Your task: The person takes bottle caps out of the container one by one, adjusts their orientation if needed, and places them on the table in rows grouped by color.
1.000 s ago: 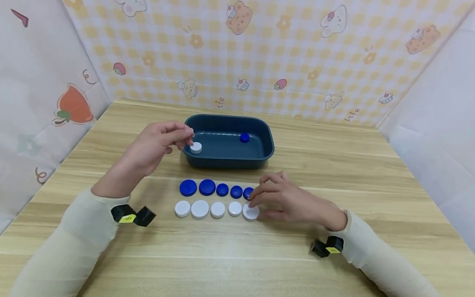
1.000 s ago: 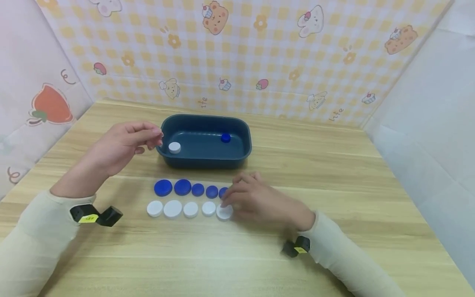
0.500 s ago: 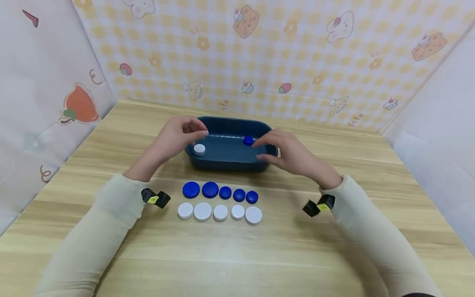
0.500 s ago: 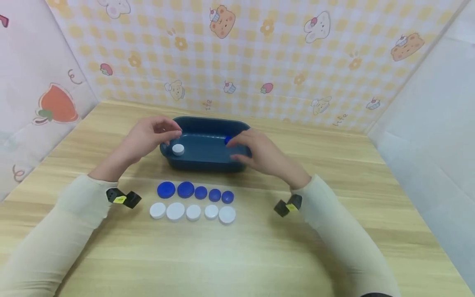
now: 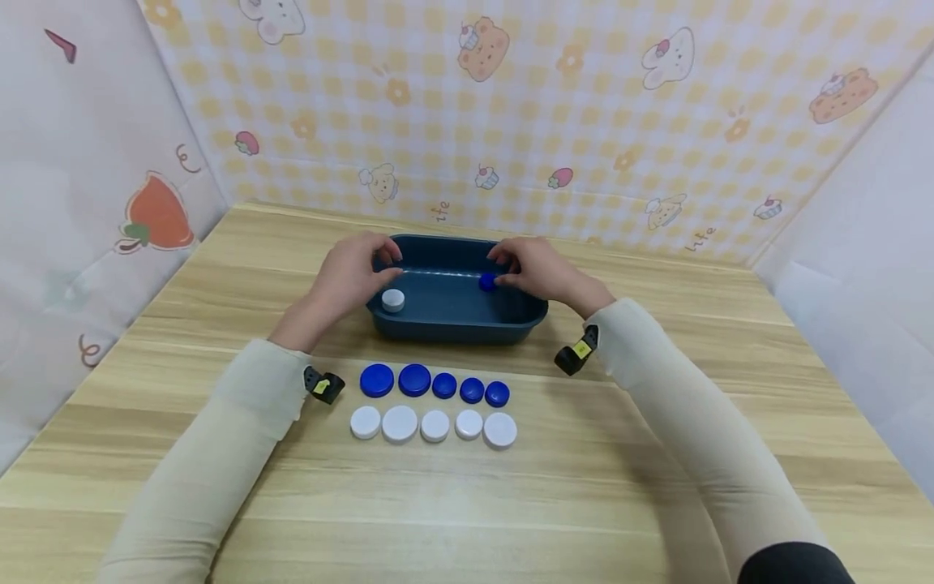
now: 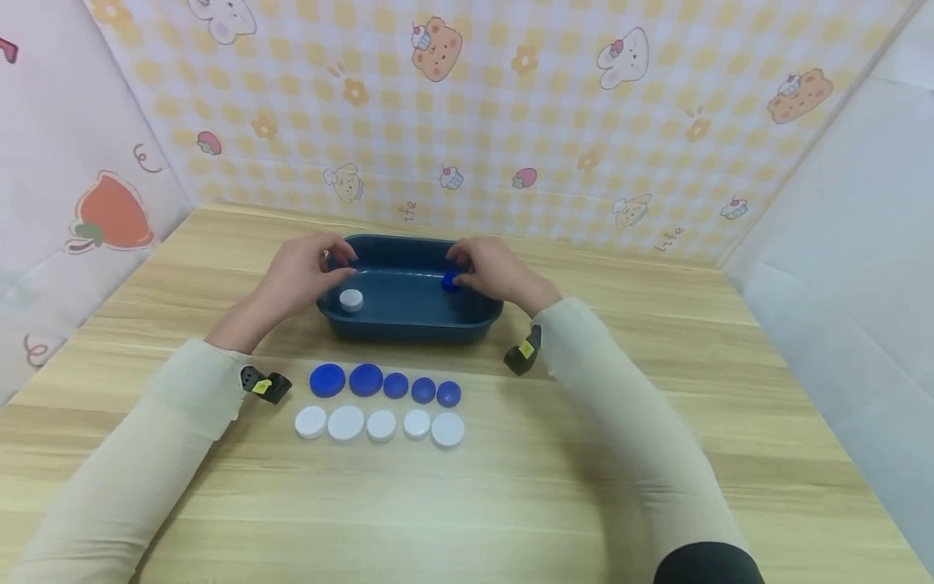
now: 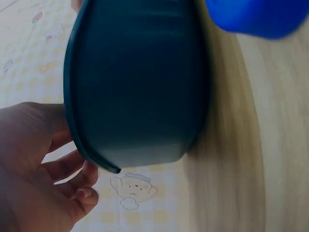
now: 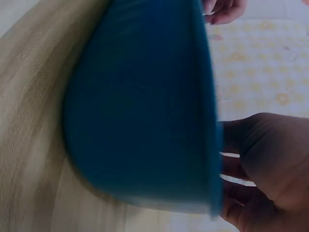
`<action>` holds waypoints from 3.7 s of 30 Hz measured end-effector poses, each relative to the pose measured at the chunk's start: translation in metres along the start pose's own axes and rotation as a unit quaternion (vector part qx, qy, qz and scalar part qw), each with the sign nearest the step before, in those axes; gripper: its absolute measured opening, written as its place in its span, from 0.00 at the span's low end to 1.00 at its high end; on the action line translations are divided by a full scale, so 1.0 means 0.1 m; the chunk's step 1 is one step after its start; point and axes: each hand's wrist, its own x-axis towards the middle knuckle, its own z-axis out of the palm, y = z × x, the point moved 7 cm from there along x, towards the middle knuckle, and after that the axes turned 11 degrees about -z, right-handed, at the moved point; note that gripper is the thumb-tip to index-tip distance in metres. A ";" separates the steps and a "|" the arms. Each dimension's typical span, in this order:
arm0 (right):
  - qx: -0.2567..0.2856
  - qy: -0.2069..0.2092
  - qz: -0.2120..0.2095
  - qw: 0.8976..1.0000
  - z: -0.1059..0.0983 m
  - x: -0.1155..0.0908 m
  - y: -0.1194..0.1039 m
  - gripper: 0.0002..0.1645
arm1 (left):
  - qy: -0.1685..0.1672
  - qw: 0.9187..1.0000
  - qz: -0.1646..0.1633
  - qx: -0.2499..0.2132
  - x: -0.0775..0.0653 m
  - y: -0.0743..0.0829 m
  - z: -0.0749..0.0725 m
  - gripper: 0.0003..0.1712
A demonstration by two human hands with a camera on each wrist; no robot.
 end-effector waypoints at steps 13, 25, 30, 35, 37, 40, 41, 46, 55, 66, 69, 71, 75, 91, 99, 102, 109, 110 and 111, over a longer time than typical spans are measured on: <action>-0.050 -0.051 0.014 0.997 0.17 0.17 0.02 0.23 | -0.051 0.998 0.029 -0.020 0.03 -0.44 -0.04 0.31; -0.075 -0.089 0.038 0.992 0.32 0.20 0.06 0.26 | -0.196 0.979 0.042 0.042 -0.17 -0.62 0.08 0.53; -0.081 -0.095 0.048 0.991 0.34 0.20 0.06 0.25 | -0.210 0.977 0.026 0.036 -0.17 -0.67 0.11 0.52; -0.087 -0.101 0.051 0.990 0.36 0.23 0.05 0.23 | -0.206 0.978 0.013 0.025 -0.16 -0.75 0.11 0.48; -0.085 -0.104 0.049 0.990 0.36 0.25 0.04 0.22 | -0.207 0.978 0.004 0.016 -0.17 -0.77 0.11 0.47; -0.079 -0.107 0.048 0.990 0.35 0.25 0.02 0.21 | -0.215 0.977 -0.004 0.003 -0.17 -0.79 0.11 0.45; -0.077 -0.107 0.047 0.990 0.35 0.24 0.02 0.21 | -0.217 0.976 -0.006 0.000 -0.17 -0.79 0.11 0.45; -0.045 -0.105 0.044 0.993 0.33 0.23 0.01 0.26 | -0.216 0.976 -0.008 -0.006 -0.17 -0.79 0.11 0.44; 0.074 -0.111 0.019 0.991 0.39 0.26 -0.03 0.31 | -0.213 0.977 -0.010 -0.001 -0.17 -0.80 0.10 0.43; 0.058 -0.113 0.114 0.985 0.38 0.18 -0.01 0.26 | -0.207 0.978 -0.002 0.023 -0.17 -0.74 0.14 0.44; 0.087 -0.113 0.116 0.983 0.42 0.20 -0.01 0.22 | -0.206 0.978 -0.006 0.028 -0.16 -0.76 0.14 0.44; 0.106 -0.112 0.113 0.982 0.45 0.21 0.00 0.21 | -0.207 0.978 -0.007 0.028 -0.17 -0.77 0.14 0.44; 0.128 -0.103 0.108 0.980 0.50 0.21 0.02 0.19 | -0.208 0.978 -0.005 0.026 -0.17 -0.77 0.15 0.44; 0.122 -0.075 0.084 0.986 0.55 0.22 0.01 0.20 | -0.167 0.985 0.032 -0.043 -0.14 -0.70 0.09 0.45; 0.112 -0.068 0.082 0.988 0.55 0.21 0.02 0.21 | -0.180 0.982 0.024 -0.061 -0.12 -0.70 0.15 0.43; 0.110 -0.068 0.080 0.988 0.55 0.22 0.01 0.21 | -0.183 0.981 0.015 -0.066 -0.12 -0.71 0.14 0.43; 0.106 -0.073 0.075 0.989 0.55 0.21 -0.01 0.21 | -0.190 0.980 0.005 -0.057 -0.13 -0.71 0.15 0.43; 0.105 -0.072 0.074 0.989 0.55 0.21 -0.02 0.21 | -0.188 0.981 0.006 -0.054 -0.13 -0.71 0.14 0.43; 0.104 -0.072 0.072 0.989 0.55 0.21 -0.02 0.21 | -0.187 0.981 0.006 -0.053 -0.13 -0.71 0.14 0.43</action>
